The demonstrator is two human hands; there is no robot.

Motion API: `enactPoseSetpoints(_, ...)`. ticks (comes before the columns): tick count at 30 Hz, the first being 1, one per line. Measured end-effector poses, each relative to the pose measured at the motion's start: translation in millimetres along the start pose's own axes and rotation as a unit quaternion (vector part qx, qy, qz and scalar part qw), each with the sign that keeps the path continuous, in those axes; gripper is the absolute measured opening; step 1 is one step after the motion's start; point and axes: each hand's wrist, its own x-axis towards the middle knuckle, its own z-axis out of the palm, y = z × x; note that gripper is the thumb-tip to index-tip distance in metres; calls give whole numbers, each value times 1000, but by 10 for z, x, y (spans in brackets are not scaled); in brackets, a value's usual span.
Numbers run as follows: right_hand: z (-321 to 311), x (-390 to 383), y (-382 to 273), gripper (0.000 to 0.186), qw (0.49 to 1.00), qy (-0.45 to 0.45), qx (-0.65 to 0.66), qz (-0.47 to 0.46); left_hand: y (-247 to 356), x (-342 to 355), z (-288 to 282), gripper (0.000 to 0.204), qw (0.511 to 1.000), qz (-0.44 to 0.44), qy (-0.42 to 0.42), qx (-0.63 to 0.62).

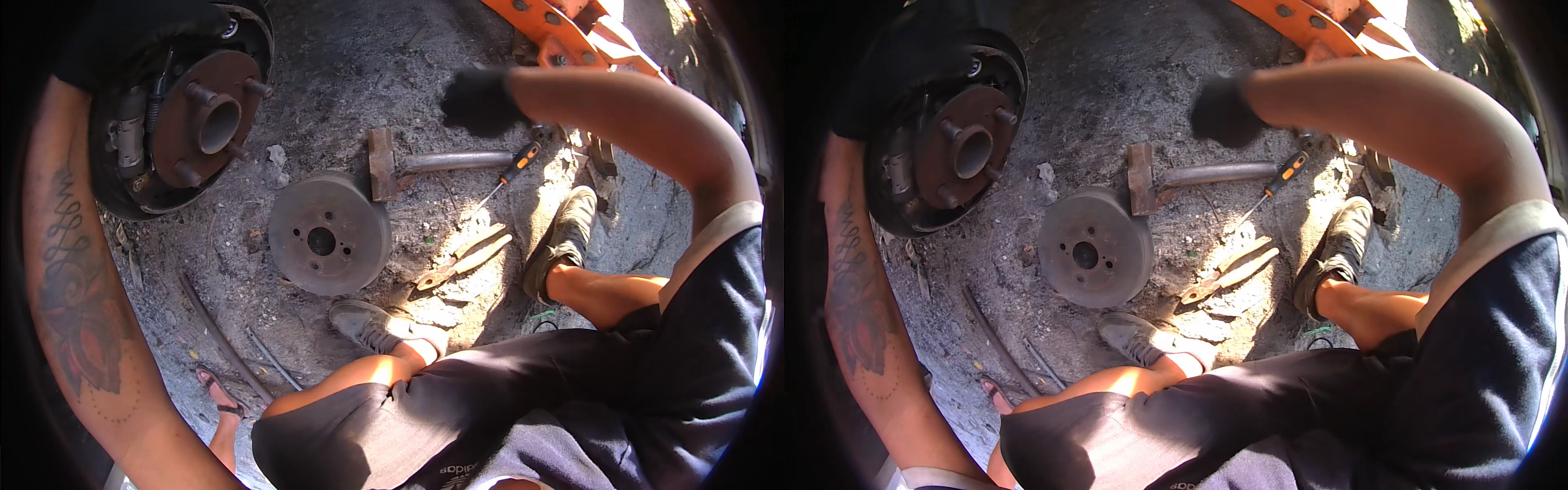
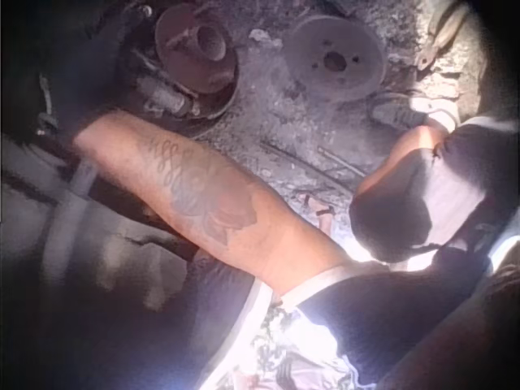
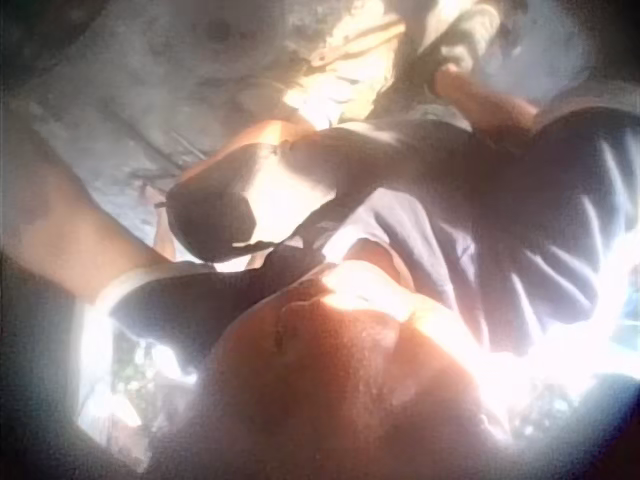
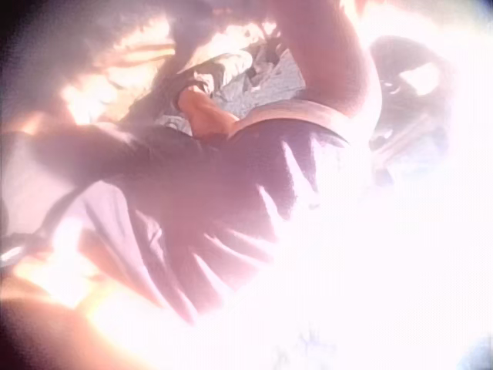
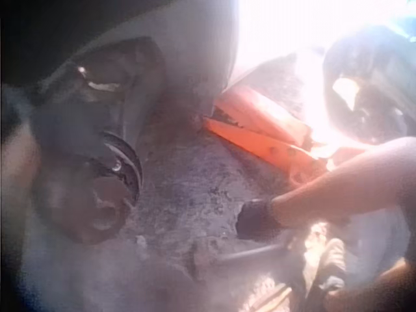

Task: The person removes a brake drum, cleans a brake shoe with a rag, and installs it into the brake assembly using pliers and a hammer. The person then uses pliers to adjust components within the assembly.

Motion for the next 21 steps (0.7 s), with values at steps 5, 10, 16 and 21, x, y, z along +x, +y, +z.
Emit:
enactPoseSetpoints(5,1233,-738,-382,24,972,71,183,127,30,114,56,47,1000,25,9,2)
enactPoseSetpoints(10,1437,-670,-1390,26,948,192,225,122,119,67,39,48,1000,20,-5,0)
enactPoseSetpoints(16,1693,-188,-1942,26,916,242,318,39,130,72,14,49,1000,23,-2,10)
enactPoseSetpoints(21,1350,-122,-1931,55,906,78,413,56,71,25,30,51,998,40,0,41)
